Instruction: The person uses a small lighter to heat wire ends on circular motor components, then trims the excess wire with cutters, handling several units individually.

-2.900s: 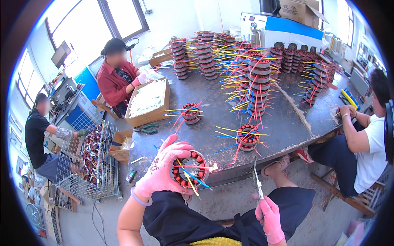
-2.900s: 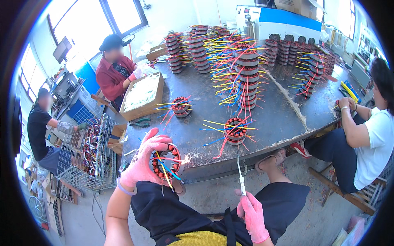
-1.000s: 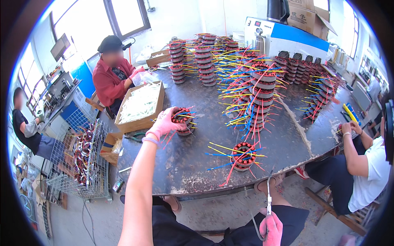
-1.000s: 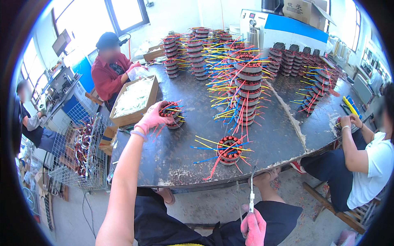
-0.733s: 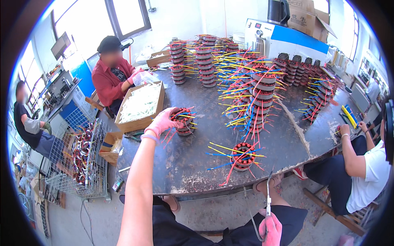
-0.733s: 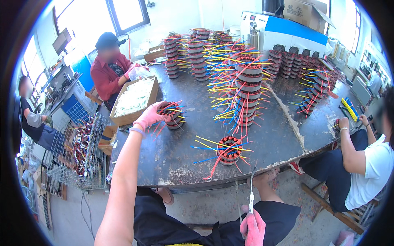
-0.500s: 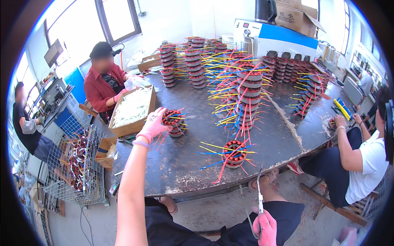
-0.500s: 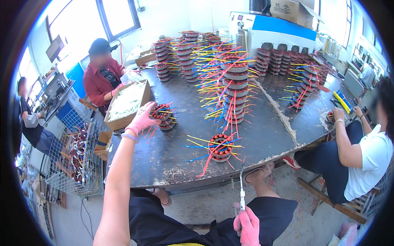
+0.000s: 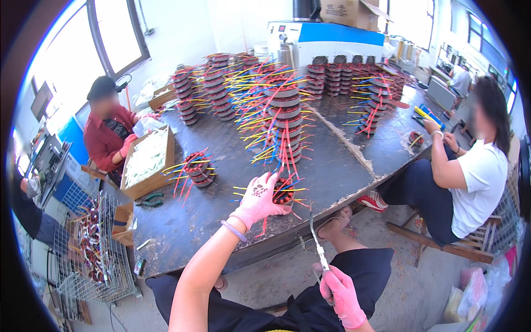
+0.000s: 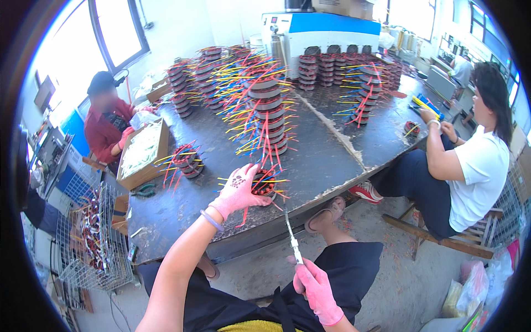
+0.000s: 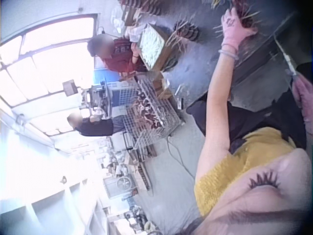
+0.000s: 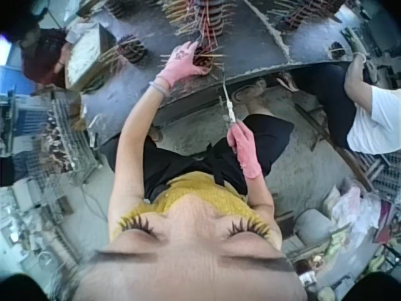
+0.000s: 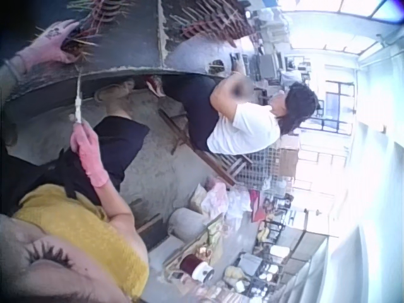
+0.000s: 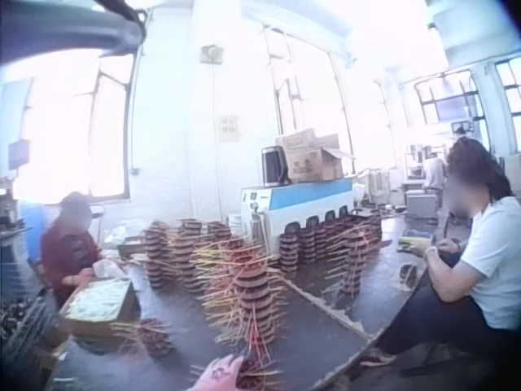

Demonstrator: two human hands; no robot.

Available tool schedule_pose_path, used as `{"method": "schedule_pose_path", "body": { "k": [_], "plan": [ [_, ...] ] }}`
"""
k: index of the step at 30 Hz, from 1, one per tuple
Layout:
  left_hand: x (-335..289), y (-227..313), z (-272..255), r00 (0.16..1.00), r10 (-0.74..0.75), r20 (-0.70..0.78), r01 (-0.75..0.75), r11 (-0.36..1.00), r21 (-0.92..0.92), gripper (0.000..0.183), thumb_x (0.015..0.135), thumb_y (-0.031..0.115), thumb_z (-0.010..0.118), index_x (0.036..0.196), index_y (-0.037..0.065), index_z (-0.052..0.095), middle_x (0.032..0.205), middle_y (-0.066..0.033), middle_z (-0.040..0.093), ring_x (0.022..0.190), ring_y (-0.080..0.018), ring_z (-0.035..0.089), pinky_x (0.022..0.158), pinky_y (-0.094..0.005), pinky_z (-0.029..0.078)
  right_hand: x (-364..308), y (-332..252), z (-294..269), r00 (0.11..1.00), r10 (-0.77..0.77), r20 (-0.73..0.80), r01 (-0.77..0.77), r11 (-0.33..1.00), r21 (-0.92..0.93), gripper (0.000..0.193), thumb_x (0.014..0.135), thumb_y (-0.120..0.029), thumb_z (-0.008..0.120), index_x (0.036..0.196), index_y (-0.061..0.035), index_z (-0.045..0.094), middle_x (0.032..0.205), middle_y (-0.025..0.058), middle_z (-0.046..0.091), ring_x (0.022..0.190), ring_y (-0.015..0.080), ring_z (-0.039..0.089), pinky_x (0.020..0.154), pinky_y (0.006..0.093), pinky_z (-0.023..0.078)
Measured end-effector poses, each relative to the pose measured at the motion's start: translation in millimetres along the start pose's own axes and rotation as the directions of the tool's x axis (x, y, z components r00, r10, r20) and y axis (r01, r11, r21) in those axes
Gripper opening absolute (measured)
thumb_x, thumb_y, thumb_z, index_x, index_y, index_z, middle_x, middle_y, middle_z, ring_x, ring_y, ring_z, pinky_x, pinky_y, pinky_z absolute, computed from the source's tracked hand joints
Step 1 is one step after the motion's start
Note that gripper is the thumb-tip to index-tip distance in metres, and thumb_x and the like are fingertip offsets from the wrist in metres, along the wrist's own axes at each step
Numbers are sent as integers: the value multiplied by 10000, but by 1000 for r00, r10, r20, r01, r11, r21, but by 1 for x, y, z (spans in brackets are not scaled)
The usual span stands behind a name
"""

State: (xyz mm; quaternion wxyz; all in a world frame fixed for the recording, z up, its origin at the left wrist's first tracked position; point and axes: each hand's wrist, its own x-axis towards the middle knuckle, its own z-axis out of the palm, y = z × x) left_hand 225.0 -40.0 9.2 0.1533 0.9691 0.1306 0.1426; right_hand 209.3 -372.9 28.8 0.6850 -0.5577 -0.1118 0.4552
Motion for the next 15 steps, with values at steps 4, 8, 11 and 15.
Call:
{"method": "schedule_pose_path", "body": {
  "k": [4,8,11,15],
  "plan": [
    [12,8,1,994,-82,79,82,997,-2,1087,612,490,874,1442,-41,415,1329,-244,542,1226,-396,543,1068,-426,430,-2,1,-1,1000,29,-4,-29,999,16,390,1049,-248,520,1341,8,562,645,-56,467,552,30,357,508,206,261],
    [11,5,-3,1000,-22,-4,22,996,-82,1048,590,479,867,1401,-49,463,1245,-225,594,1148,-375,591,1023,-410,463,-5,-2,0,1000,27,7,-27,999,22,384,1055,-263,507,1353,-29,569,663,-60,463,565,32,358,525,207,272],
    [-3,9,-27,993,48,-107,-54,997,-60,991,595,463,882,1362,-35,500,1264,-208,585,1168,-367,581,1032,-419,455,-9,-7,1,1000,27,-4,-27,999,-21,384,1063,-280,492,1359,-49,574,676,-53,469,584,41,372,539,214,288],
    [-57,-2,-77,991,-53,-120,50,998,-28,1002,567,401,927,1376,0,494,1306,-202,561,1226,-379,540,1059,-451,432,-8,-4,10,998,10,60,-7,999,-48,388,1067,-298,485,1349,-52,584,691,-43,484,604,52,399,556,221,311]
  ]
}}
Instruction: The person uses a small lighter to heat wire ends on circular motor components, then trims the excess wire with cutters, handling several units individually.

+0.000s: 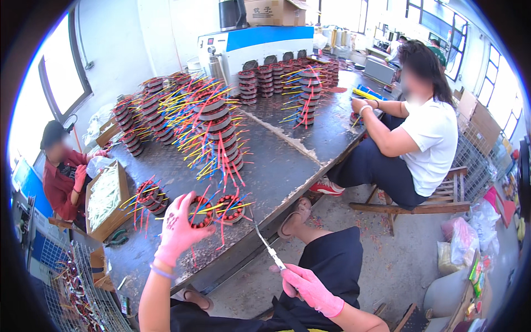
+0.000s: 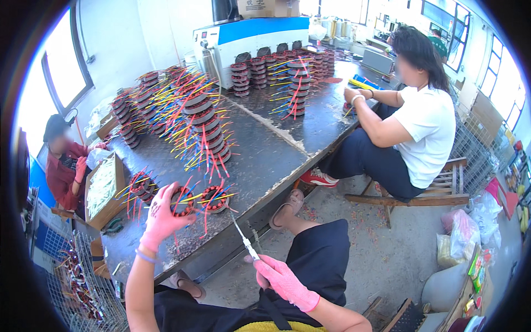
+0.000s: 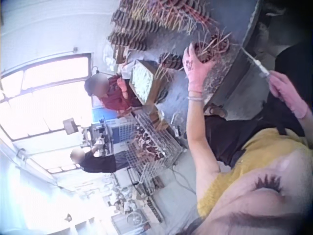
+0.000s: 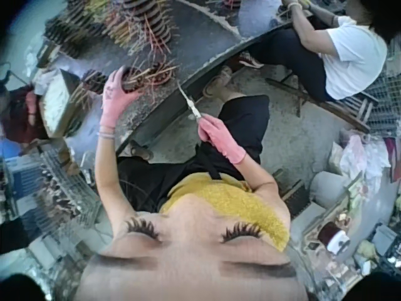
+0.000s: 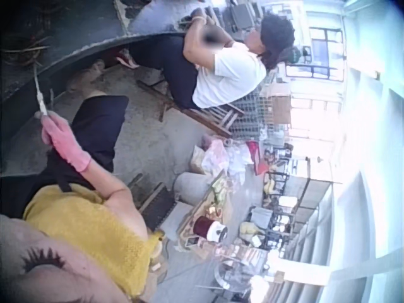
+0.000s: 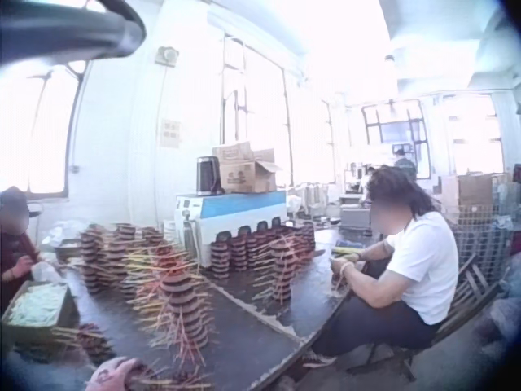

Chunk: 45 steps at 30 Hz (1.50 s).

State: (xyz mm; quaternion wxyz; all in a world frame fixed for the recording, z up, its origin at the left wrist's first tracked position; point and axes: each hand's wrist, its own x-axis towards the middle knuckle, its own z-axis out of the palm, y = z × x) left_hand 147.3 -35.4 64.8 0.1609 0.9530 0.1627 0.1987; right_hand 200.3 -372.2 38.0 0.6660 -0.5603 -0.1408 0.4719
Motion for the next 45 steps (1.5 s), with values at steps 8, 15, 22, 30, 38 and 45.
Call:
{"method": "schedule_pose_path", "body": {
  "k": [8,15,22,30,38,45],
  "plan": [
    [-114,-58,-38,979,-181,95,178,983,35,966,581,418,906,1368,9,524,1314,-199,560,1229,-381,537,1053,-436,426,13,26,37,987,128,96,-122,991,-63,374,1040,-266,530,1315,-24,601,657,-64,483,563,25,376,515,202,267],
    [-156,-91,-13,965,-254,58,244,959,142,969,612,498,874,1381,29,519,1320,-230,539,1223,-406,527,1065,-478,411,25,34,63,969,183,165,-162,977,-137,385,1039,-284,542,1313,-16,590,654,-64,474,569,31,386,521,205,270],
    [-121,-101,-19,947,-306,97,319,931,-179,493,897,359,706,1215,-11,632,1236,-180,607,1147,-332,610,958,-395,498,27,38,66,969,207,136,-188,972,-142,399,1040,-308,544,1321,-28,589,665,-60,485,571,28,379,523,201,269],
    [-88,-121,12,944,-291,158,318,929,-189,266,916,246,622,991,8,717,1023,-169,637,1020,-348,615,896,-412,486,32,42,67,971,173,165,-153,980,-124,373,1055,-296,516,1323,-52,603,705,-70,456,615,33,387,544,213,291],
    [-95,-127,16,935,-328,134,355,863,-359,235,894,151,666,1053,-22,686,1057,-124,637,1004,-255,655,893,-338,508,33,54,58,959,151,240,-142,988,-53,405,1060,-334,506,1331,-44,587,689,-64,442,609,46,397,556,228,326],
    [-133,-94,-33,941,-278,194,286,958,-12,937,687,475,847,1363,-66,487,1328,-237,536,1204,-392,567,1023,-415,459,35,59,62,966,182,185,-151,974,-171,377,1053,-305,501,1328,-68,604,696,-50,480,618,43,404,559,221,320]
  ]
}}
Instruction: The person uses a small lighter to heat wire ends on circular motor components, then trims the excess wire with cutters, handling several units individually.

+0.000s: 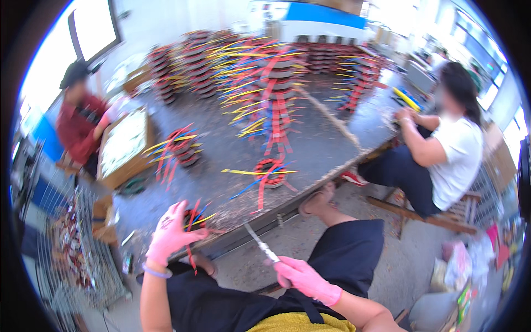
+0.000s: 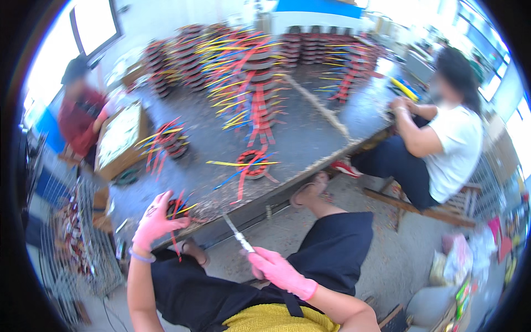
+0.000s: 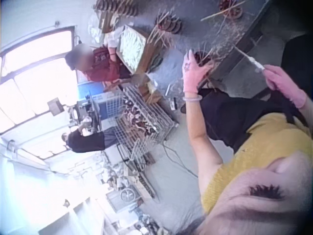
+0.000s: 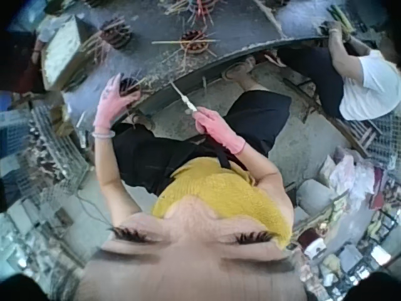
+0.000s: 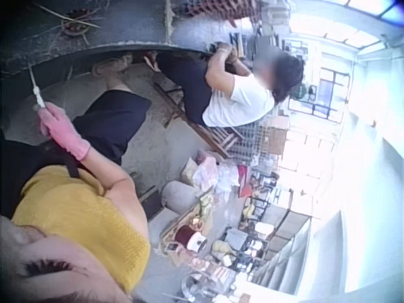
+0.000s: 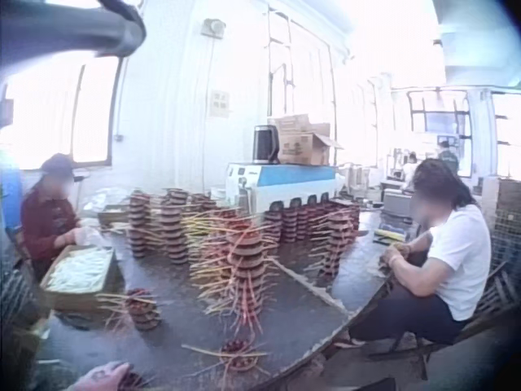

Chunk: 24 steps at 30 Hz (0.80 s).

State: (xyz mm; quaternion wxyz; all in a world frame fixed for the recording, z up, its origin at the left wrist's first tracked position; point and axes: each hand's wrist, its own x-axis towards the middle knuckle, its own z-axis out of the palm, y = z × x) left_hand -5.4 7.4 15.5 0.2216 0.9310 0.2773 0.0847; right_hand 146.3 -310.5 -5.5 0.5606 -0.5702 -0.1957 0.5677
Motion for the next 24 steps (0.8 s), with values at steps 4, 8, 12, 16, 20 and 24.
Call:
{"method": "schedule_pose_path", "body": {
  "k": [4,8,12,16,20,24],
  "plan": [
    [-6,-1,7,999,43,12,-44,991,130,1055,606,500,865,1402,-56,452,1355,-263,504,1222,-430,533,1042,-440,439,-2,1,1,997,82,-8,-82,996,-26,387,1053,-283,504,1322,-20,596,690,-49,477,615,41,397,567,217,316],
    [-15,-3,13,999,2,-36,2,993,121,1011,606,465,870,1424,25,470,1357,-239,499,1245,-421,506,1072,-447,407,0,1,8,994,110,-25,-111,994,-14,390,1043,-247,522,1318,24,576,675,-57,466,611,39,387,573,206,300],
    [-16,-10,18,998,38,-42,-33,993,113,979,620,469,855,1419,48,477,1344,-195,512,1237,-404,501,1082,-461,391,2,-6,11,988,154,-12,-155,987,-51,381,1044,-236,524,1315,28,571,682,-56,466,608,42,383,576,211,300],
    [-13,-18,20,992,102,-70,-94,989,116,991,620,451,863,1426,32,466,1373,-198,518,1267,-374,502,1103,-454,380,6,-4,13,986,167,16,-165,981,-102,392,1044,-231,528,1333,32,558,697,-52,463,615,43,384,580,210,299],
    [-17,-21,23,989,106,-106,-94,989,115,1016,606,428,875,1443,47,442,1374,-197,505,1251,-390,506,1102,-457,380,4,4,9,981,195,10,-195,979,-60,405,1050,-241,519,1349,31,550,710,-56,462,621,41,386,587,207,304],
    [-14,-14,17,996,59,-62,-52,993,106,1013,597,400,889,1444,63,445,1344,-193,521,1223,-389,523,1077,-451,404,4,7,7,984,178,-3,-177,976,-130,408,1052,-252,516,1341,32,554,699,-62,464,621,37,392,585,206,312]
  ]
}}
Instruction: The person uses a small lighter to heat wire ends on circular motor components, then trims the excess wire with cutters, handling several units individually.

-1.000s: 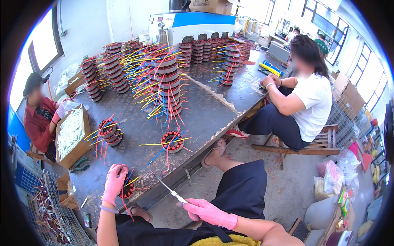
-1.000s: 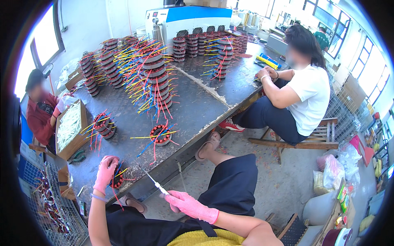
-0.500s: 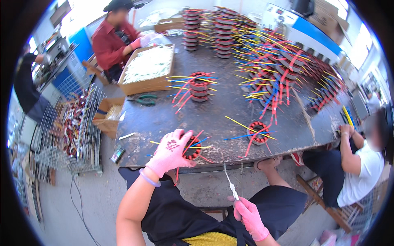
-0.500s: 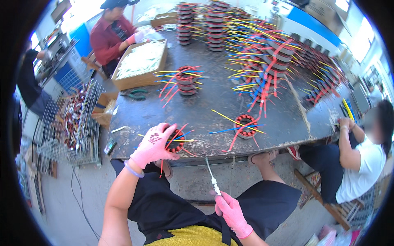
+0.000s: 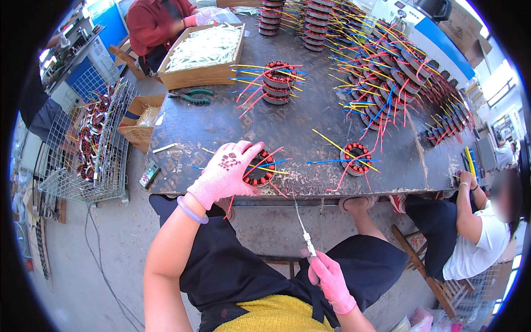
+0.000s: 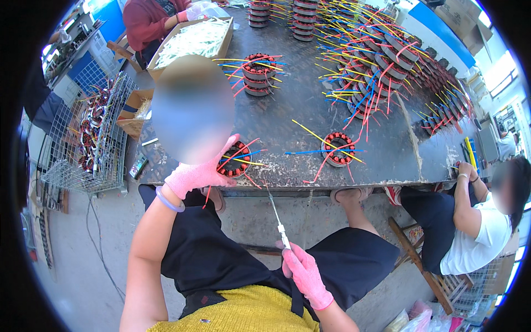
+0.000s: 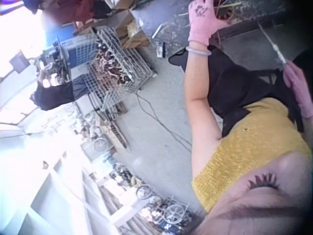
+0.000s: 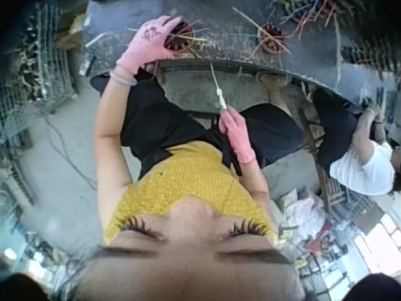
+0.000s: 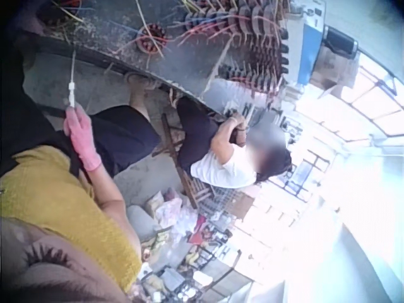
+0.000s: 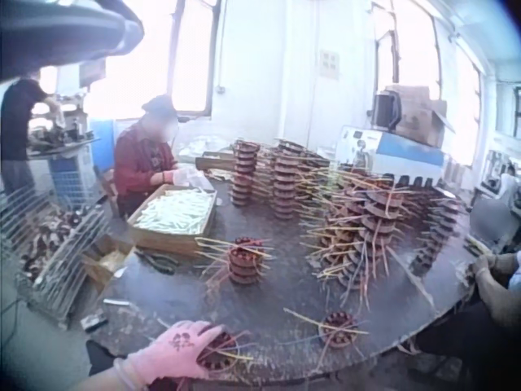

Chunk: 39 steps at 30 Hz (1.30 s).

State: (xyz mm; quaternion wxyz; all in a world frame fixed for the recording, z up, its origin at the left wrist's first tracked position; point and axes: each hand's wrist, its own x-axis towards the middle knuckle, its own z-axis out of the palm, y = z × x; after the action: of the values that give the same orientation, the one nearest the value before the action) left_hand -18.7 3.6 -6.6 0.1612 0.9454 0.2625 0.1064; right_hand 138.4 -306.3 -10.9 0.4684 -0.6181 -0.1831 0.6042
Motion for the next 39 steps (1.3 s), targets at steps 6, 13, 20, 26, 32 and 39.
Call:
{"method": "schedule_pose_path", "body": {
  "k": [6,13,20,26,32,39],
  "plan": [
    [2,-3,1,1000,6,-1,-6,998,-61,1011,599,343,891,1455,56,437,1381,-176,524,1279,-380,498,1109,-435,384,2,8,1,1000,-12,24,12,1000,-3,400,1053,-268,509,1321,22,571,669,-63,465,612,34,401,573,207,321],
    [4,-4,0,1000,27,-9,-28,997,-70,998,597,336,890,1444,46,450,1384,-177,526,1273,-382,502,1102,-434,390,5,9,5,999,1,37,-1,1000,-3,380,1057,-274,504,1308,-1,585,661,-62,475,604,35,404,569,208,323],
    [7,-6,3,999,37,-3,-37,998,-54,996,596,336,889,1443,46,451,1390,-179,522,1272,-384,503,1094,-435,398,5,12,8,999,1,38,-2,1000,28,364,1060,-268,499,1291,-3,593,652,-62,472,594,36,407,567,208,327],
    [6,-5,2,1000,17,9,-17,998,-60,1002,595,335,894,1447,52,449,1394,-182,517,1274,-386,502,1097,-437,397,6,11,8,1000,-1,16,1,1000,1,357,1062,-252,498,1294,4,589,652,-60,466,586,36,411,561,206,329],
    [6,-2,1,1000,1,22,0,998,-62,1024,598,332,898,1467,60,430,1398,-188,512,1282,-387,497,1101,-435,395,6,14,7,999,-10,36,8,997,72,367,1063,-256,496,1296,13,588,657,-57,469,585,39,412,559,211,334],
    [6,-4,-1,999,5,36,-2,997,-83,1021,602,319,897,1472,68,427,1410,-173,503,1293,-380,490,1101,-431,394,9,18,4,998,-39,44,40,999,-16,362,1057,-246,493,1306,0,588,657,-42,487,593,46,425,561,220,348]
  ]
}}
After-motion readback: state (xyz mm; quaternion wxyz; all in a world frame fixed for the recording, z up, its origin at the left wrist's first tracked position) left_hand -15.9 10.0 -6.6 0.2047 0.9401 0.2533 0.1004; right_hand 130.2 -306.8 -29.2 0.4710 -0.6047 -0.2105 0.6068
